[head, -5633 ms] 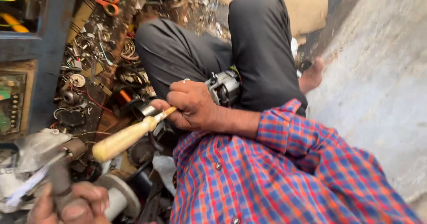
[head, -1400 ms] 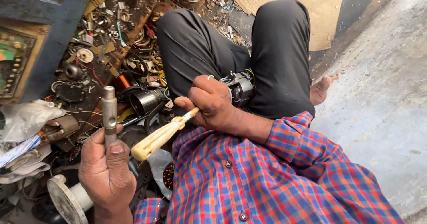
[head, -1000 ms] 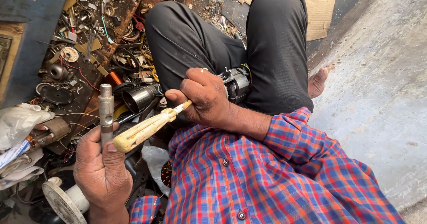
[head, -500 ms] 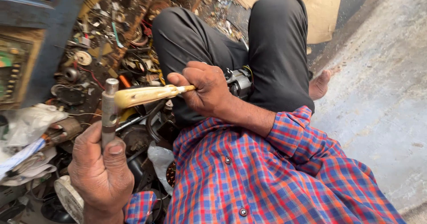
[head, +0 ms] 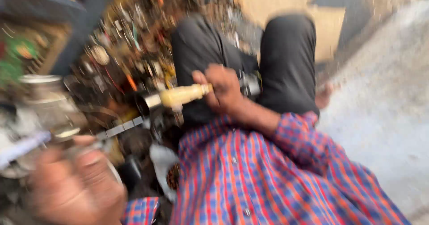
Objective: The person sits on the floor and uses a wrench to tighten a nut on a small electric motor. They then use a hammer and a metal punch to tap a component on the motor shaft. Finally, they use a screwdriver to adjust internal parts of the motor.
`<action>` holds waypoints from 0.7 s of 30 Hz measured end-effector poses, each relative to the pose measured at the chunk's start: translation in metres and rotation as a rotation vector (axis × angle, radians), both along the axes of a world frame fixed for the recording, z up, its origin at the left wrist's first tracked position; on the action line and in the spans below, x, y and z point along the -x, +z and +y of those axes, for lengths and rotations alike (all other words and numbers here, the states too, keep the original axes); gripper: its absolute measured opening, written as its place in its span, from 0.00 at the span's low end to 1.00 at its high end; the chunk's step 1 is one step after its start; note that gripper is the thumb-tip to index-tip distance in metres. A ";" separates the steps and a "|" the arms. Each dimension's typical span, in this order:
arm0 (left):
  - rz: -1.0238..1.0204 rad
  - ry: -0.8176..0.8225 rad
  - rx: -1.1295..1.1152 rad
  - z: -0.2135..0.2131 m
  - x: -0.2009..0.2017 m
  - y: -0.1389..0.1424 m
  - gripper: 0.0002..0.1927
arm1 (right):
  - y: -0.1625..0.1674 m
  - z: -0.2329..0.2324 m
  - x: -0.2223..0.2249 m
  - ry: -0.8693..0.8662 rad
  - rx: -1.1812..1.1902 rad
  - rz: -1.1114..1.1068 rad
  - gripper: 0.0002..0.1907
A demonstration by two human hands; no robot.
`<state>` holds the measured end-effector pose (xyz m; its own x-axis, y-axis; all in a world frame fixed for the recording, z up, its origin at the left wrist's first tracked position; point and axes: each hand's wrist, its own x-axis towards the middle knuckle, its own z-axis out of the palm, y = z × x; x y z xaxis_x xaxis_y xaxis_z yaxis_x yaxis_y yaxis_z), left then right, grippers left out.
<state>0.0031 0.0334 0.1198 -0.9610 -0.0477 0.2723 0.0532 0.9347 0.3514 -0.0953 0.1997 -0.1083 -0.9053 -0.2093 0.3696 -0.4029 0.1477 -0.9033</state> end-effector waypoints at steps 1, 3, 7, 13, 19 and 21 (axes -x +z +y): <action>0.026 0.070 -0.109 -0.007 -0.015 -0.002 0.10 | 0.000 -0.002 -0.001 0.034 0.022 0.004 0.22; -0.010 0.199 -0.340 -0.021 -0.039 -0.021 0.13 | 0.003 -0.005 -0.004 0.071 -0.010 0.069 0.22; -0.210 0.244 -0.592 -0.037 -0.060 -0.057 0.18 | 0.017 0.000 -0.016 0.130 -0.076 0.129 0.22; -0.199 0.292 -0.554 -0.033 -0.050 -0.075 0.19 | 0.028 0.007 -0.015 0.200 -0.095 0.159 0.22; -0.213 0.242 -0.611 -0.048 -0.047 -0.096 0.19 | 0.026 0.004 -0.004 0.183 -0.109 0.121 0.21; -0.229 0.227 -0.574 -0.051 -0.041 -0.099 0.19 | 0.026 0.004 -0.001 0.163 -0.113 0.089 0.22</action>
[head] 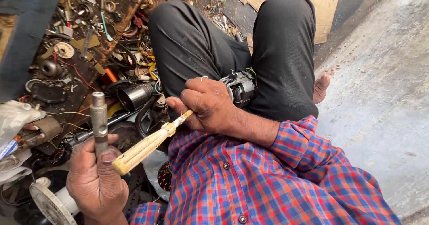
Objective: The person sits on the floor and uses a wrench to tighten a nut on a small electric motor. They then use a hammer and a metal punch to tap a component on the motor shaft. Finally, they use a screwdriver to adjust internal parts of the motor.
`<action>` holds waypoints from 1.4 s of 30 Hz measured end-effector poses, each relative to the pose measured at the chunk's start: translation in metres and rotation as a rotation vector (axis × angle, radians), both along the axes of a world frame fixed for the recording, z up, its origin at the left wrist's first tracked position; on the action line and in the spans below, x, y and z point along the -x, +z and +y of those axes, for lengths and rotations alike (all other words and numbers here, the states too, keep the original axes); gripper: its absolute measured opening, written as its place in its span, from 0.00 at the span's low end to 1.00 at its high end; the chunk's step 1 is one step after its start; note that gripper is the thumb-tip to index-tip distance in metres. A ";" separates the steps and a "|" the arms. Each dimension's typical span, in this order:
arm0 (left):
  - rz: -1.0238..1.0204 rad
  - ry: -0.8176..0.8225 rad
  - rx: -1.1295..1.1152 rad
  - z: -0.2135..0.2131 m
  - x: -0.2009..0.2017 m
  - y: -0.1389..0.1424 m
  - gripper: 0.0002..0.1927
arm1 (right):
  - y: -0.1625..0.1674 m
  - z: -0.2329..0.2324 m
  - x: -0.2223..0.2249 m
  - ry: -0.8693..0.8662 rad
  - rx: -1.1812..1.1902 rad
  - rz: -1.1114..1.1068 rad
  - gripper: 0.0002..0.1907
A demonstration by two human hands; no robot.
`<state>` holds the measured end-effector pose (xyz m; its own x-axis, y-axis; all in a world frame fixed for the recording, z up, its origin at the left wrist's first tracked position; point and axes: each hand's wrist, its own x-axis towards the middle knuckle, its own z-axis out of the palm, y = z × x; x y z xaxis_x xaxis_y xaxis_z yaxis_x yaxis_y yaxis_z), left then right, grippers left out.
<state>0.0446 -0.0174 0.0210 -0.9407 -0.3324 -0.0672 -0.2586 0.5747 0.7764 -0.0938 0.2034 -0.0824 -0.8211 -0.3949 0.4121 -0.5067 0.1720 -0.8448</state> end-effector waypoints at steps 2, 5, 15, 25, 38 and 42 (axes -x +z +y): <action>-0.016 -0.027 0.042 0.001 0.008 0.001 0.19 | 0.000 0.000 0.002 -0.013 -0.001 -0.028 0.22; -0.014 -0.037 0.016 0.006 0.020 0.003 0.18 | 0.001 -0.001 0.004 -0.023 0.006 -0.054 0.22; -0.025 0.114 -0.239 0.013 0.022 -0.002 0.18 | 0.007 0.005 0.008 -0.073 0.028 -0.058 0.16; -0.094 0.030 -0.422 0.008 0.025 -0.051 0.18 | 0.005 -0.001 0.013 -0.146 -0.018 -0.133 0.12; -0.194 -0.122 -0.432 0.025 0.056 -0.076 0.22 | -0.005 -0.005 0.028 -0.101 0.038 -0.190 0.13; -0.137 -0.189 -0.367 0.022 0.059 -0.071 0.22 | -0.004 -0.004 0.030 -0.116 0.037 -0.193 0.14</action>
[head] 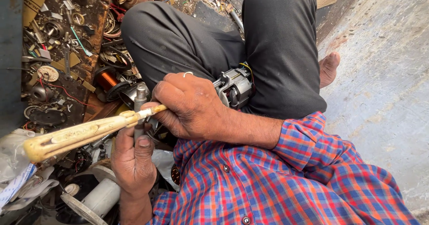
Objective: The person sits on the floor and uses a wrench to tighten a nut on a small electric motor. They then use a hammer and a metal punch to tap a component on the motor shaft. Finally, they use a screwdriver to adjust internal parts of the motor.
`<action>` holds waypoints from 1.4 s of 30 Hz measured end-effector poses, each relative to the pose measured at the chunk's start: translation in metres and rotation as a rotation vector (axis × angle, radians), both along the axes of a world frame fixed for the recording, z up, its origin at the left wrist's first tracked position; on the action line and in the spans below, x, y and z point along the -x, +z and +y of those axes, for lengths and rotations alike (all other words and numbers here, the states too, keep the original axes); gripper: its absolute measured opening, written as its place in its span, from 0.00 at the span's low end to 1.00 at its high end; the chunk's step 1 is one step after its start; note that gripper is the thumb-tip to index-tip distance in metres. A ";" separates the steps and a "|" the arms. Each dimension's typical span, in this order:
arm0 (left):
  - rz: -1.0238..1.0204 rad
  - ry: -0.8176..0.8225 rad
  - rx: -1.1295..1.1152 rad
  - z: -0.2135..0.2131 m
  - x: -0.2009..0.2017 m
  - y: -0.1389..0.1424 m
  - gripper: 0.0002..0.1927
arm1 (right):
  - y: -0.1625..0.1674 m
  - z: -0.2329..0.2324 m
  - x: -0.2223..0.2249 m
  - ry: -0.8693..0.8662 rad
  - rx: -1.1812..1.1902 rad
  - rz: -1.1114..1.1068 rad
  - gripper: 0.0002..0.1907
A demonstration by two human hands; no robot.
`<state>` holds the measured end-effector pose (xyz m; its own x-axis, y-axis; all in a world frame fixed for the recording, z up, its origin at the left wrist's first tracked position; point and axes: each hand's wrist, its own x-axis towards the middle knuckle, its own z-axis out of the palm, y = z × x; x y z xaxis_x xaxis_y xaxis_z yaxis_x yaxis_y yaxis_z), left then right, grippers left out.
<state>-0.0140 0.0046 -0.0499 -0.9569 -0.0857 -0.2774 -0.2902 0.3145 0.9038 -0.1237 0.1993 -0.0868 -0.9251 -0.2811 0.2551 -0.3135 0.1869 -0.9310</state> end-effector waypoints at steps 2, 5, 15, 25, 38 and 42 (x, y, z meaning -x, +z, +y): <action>-0.028 0.080 -0.113 -0.002 -0.001 0.002 0.23 | 0.000 0.000 0.000 0.000 -0.002 0.006 0.14; -0.044 0.040 0.048 -0.004 -0.004 0.006 0.19 | 0.001 0.001 -0.001 -0.010 0.006 0.011 0.14; 0.076 0.050 0.165 -0.016 -0.008 0.023 0.18 | 0.008 0.005 -0.003 -0.097 0.021 -0.007 0.12; 0.141 0.017 0.385 -0.016 -0.003 0.045 0.18 | 0.009 0.009 -0.010 -0.092 0.047 0.000 0.07; 0.474 -0.404 1.079 0.012 0.065 0.163 0.05 | 0.016 -0.004 0.002 -0.154 0.009 0.128 0.07; 0.301 -0.062 0.945 -0.015 0.051 0.120 0.03 | 0.009 -0.001 0.004 -0.195 -0.095 0.159 0.12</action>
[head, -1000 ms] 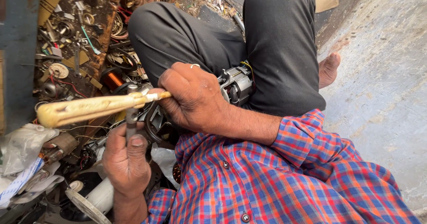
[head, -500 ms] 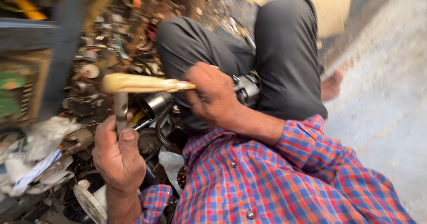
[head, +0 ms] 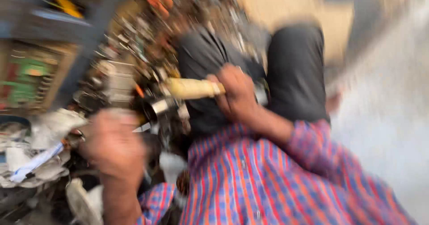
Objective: The person sits on the floor and uses a wrench to tighten a nut on a small electric motor. They then use a hammer and a metal punch to tap a component on the motor shaft. Finally, they use a screwdriver to adjust internal parts of the motor.
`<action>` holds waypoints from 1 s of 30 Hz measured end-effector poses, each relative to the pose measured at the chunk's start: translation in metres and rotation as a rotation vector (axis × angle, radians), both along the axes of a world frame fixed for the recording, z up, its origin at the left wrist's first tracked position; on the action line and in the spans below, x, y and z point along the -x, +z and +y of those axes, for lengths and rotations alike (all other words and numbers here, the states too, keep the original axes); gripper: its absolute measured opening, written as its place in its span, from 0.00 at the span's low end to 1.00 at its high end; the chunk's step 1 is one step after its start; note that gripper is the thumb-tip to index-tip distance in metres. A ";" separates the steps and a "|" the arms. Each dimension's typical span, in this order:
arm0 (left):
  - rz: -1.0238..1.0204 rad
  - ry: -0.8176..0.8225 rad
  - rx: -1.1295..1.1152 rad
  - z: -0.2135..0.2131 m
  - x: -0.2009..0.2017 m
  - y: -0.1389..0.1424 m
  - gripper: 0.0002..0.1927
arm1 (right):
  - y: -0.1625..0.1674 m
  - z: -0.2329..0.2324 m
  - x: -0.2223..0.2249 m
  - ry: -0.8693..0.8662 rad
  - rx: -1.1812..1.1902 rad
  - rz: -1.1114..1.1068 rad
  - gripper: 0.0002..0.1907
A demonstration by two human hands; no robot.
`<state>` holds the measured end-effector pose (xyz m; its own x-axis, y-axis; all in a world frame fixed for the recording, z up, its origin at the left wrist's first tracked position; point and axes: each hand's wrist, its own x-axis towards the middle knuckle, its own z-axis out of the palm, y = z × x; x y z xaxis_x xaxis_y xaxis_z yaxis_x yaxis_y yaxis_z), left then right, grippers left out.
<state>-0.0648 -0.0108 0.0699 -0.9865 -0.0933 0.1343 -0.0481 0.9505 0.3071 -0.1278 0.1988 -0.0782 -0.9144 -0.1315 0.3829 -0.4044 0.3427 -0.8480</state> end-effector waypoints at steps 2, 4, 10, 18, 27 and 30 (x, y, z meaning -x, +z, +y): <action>-0.047 0.155 -0.049 -0.023 -0.025 -0.011 0.07 | -0.004 -0.002 -0.004 0.067 0.029 -0.004 0.10; -0.039 0.031 -0.294 -0.039 -0.045 -0.026 0.10 | -0.007 -0.004 -0.010 0.126 0.057 0.024 0.08; -0.202 0.284 -0.970 -0.022 -0.071 -0.088 0.16 | -0.012 0.035 0.008 0.068 0.420 -0.138 0.08; -0.289 0.209 -1.120 -0.009 -0.053 -0.111 0.14 | -0.021 0.082 0.031 0.192 1.019 -0.689 0.06; -0.292 0.180 -1.065 -0.027 -0.048 -0.133 0.15 | -0.011 0.104 -0.015 0.268 0.108 -0.777 0.08; -0.269 0.156 -1.067 -0.030 -0.047 -0.138 0.15 | 0.015 0.110 -0.016 0.303 0.587 -0.886 0.08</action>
